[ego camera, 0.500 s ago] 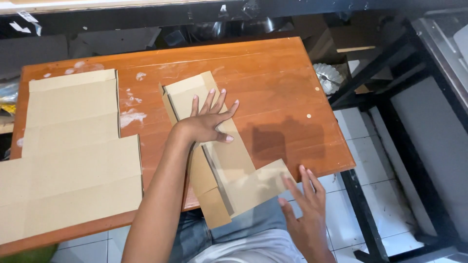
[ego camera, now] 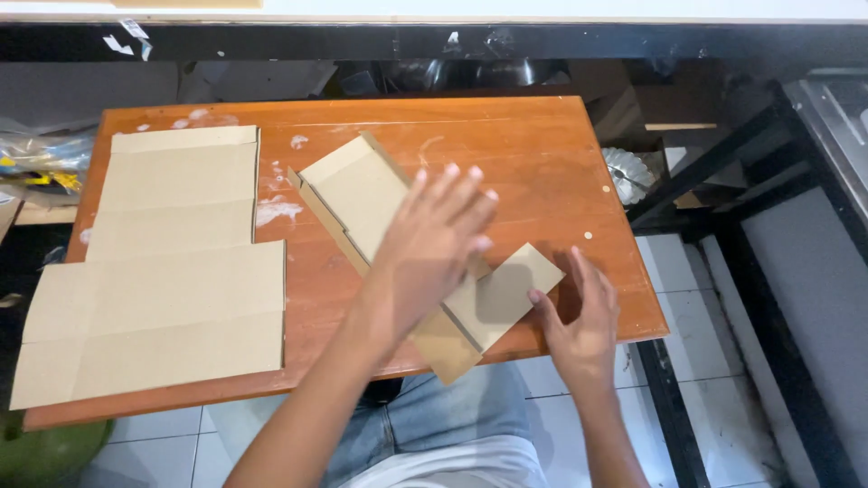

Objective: The person folds flat cardboard pieces into small rectangular boxes on a wooden table. They fold the side flaps, tuck the top flap to close the box, and place the finished boxes on a nearby counter. The process is repeated for multiple boxes.

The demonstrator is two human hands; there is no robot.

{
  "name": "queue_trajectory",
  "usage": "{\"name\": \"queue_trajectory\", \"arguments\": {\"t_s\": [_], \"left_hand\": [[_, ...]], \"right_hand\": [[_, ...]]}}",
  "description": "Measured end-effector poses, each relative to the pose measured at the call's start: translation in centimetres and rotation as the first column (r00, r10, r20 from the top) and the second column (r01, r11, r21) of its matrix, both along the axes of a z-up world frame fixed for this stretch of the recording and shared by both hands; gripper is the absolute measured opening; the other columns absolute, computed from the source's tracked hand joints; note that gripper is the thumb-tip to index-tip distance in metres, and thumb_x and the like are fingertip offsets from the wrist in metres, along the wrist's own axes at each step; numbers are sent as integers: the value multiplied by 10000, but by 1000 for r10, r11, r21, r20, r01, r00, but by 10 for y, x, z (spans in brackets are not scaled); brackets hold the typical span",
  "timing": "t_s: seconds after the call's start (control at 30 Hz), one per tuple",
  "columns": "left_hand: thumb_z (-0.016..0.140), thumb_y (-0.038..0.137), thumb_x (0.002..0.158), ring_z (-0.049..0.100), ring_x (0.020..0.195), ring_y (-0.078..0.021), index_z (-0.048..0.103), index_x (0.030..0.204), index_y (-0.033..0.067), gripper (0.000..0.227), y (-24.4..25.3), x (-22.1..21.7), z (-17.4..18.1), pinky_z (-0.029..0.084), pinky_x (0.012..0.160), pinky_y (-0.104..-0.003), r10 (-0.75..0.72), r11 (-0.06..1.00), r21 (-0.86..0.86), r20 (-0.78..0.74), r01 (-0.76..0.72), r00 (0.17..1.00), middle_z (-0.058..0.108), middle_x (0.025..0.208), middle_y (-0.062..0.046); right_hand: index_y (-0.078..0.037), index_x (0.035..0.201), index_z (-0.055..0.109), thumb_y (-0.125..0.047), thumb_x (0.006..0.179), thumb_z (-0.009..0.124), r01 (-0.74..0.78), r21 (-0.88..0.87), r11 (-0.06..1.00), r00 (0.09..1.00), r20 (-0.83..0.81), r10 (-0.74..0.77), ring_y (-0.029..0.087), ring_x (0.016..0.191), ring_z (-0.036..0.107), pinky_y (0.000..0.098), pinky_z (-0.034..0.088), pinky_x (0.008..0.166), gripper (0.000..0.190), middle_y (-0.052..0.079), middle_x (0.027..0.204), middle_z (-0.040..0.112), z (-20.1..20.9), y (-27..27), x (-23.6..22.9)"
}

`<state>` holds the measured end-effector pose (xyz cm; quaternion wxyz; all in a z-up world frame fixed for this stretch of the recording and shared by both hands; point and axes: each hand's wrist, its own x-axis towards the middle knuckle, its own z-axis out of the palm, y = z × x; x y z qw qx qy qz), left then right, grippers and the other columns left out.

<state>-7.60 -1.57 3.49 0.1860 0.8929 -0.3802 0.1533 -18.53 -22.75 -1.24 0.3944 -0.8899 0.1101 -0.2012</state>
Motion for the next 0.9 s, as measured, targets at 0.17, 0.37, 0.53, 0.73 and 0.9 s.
{"name": "queue_trajectory", "arguments": {"t_s": [0.17, 0.37, 0.53, 0.73, 0.9], "left_hand": [[524, 517, 975, 372, 1505, -368, 648, 1375, 179, 539, -7, -43, -35, 139, 1231, -692, 0, 995, 99, -227, 23, 974, 533, 1530, -131], [485, 420, 1050, 427, 1448, -286, 658, 1288, 175, 384, -3, -53, -75, 160, 1192, -640, 82, 987, -125, -176, -105, 981, 572, 1457, -67], [310, 295, 1101, 466, 1448, -244, 550, 1436, 174, 429, 0, -56, -61, -33, 1196, -676, 70, 958, -240, -333, -156, 940, 628, 1433, 17], [541, 227, 943, 395, 1485, -230, 573, 1439, 165, 500, 5, -52, -70, 5, 1215, -662, 57, 974, -182, -390, -138, 919, 578, 1494, 1], [556, 235, 980, 385, 1485, -213, 654, 1363, 182, 399, 4, -53, -70, 11, 1219, -665, 77, 979, -146, -378, -141, 923, 565, 1496, 13]], "right_hand": [[-104, 1658, 194, -437, 857, 771, -203, -325, 924, 849, -529, 1, 313, 1575, 230, 612, 191, 1251, 1042, 185, 1641, 368, 15, 8, 15], [-118, 1549, 436, -147, 922, 727, -119, -116, 986, 987, 93, 130, 283, 1306, 624, 381, 552, 938, 692, 95, 1550, 555, -13, 17, -3], [-65, 1238, 706, -252, 913, 773, -559, -245, 792, 750, 257, 609, 301, 1174, 711, 434, 531, 1018, 381, 108, 1270, 727, -16, 14, -8], [-113, 1102, 778, -242, 904, 767, -642, -185, 744, 735, 128, 666, 251, 1212, 698, 466, 474, 1110, 236, 58, 1240, 757, -22, 4, -8], [-96, 1313, 598, -381, 1043, 440, -622, -121, 774, 783, -66, 619, 278, 1297, 561, 449, 394, 1103, 423, 78, 1364, 608, -3, 1, 15]]}}
